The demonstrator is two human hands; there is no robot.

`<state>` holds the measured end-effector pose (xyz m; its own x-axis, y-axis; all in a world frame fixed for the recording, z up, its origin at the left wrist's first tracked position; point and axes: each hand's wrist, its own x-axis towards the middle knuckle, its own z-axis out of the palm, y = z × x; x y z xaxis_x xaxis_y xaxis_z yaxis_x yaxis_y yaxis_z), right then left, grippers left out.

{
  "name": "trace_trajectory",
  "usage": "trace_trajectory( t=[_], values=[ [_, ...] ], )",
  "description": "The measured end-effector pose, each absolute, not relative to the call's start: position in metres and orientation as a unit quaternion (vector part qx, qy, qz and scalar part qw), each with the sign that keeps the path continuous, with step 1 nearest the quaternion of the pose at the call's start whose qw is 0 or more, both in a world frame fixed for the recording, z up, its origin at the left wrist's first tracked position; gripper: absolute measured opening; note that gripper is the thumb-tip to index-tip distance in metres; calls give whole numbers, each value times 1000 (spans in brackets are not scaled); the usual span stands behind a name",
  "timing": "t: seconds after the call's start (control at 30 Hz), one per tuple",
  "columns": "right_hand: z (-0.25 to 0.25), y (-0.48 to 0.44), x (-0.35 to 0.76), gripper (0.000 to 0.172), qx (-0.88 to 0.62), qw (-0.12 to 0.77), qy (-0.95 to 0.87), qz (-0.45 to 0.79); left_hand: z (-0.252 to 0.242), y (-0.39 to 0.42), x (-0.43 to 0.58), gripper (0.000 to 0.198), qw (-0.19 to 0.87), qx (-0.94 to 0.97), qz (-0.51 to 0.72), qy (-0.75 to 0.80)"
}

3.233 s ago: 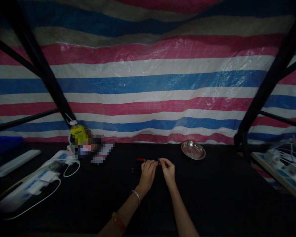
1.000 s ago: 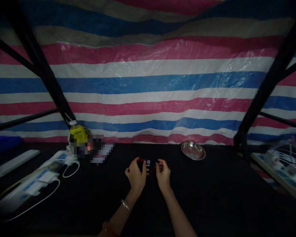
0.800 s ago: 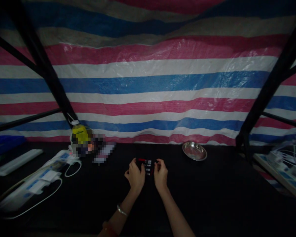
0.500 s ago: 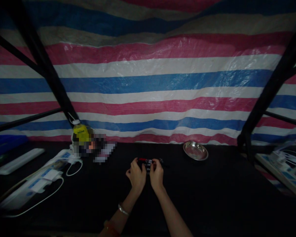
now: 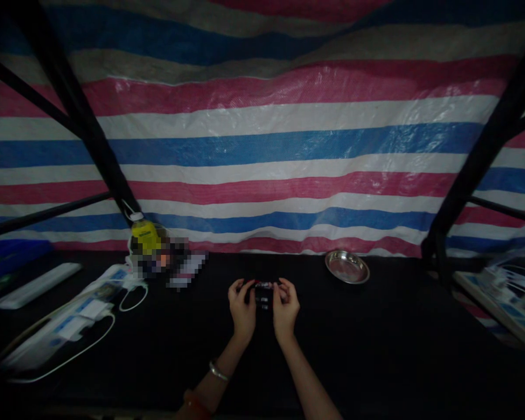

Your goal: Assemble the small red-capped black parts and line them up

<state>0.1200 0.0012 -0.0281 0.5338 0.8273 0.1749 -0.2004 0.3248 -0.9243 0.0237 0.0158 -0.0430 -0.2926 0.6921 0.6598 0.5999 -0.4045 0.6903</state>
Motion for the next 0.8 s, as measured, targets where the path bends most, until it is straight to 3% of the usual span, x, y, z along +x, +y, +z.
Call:
trace_trajectory(
  t=[0.8],
  values=[
    [-32,-2,126,30,-478,717,-406,305,-38,12,24,22,44,625,581,519]
  ],
)
